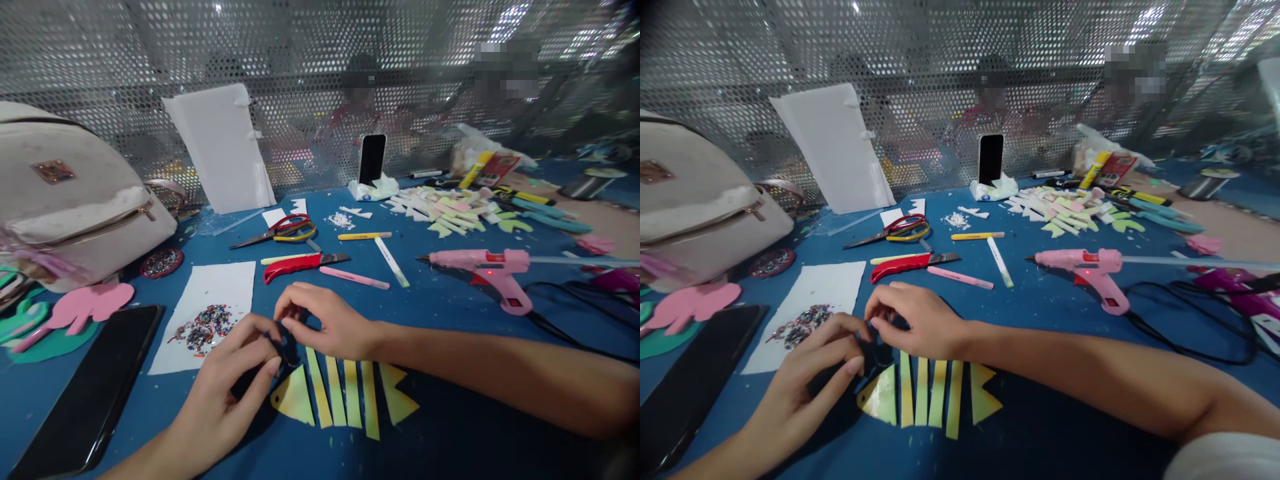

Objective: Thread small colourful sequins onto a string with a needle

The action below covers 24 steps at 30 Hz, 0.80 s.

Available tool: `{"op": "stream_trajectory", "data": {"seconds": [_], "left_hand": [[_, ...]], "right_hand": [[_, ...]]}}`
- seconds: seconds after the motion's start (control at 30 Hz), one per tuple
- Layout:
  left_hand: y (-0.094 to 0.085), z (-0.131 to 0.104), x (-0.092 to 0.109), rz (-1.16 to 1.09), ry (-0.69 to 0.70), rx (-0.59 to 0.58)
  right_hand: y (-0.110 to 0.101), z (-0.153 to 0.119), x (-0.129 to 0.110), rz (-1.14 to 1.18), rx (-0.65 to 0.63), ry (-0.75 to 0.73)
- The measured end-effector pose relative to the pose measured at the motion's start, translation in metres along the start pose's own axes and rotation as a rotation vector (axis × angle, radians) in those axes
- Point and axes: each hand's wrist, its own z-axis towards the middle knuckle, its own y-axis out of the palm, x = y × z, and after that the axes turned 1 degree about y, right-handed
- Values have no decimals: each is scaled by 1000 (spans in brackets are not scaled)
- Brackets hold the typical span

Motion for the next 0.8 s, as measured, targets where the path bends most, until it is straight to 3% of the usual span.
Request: {"op": "stream_trajectory", "data": {"seconds": [0.1, 0.3, 0.8], "left_hand": [[1, -1, 0, 37, 10, 3], [1, 0, 0, 42, -12, 18], [-5, 2, -2, 158, 25, 151]], "right_hand": [[-1, 0, -1, 66, 4, -25], [0, 0, -2, 88, -23, -259], [0, 1, 3, 43, -45, -248]]}}
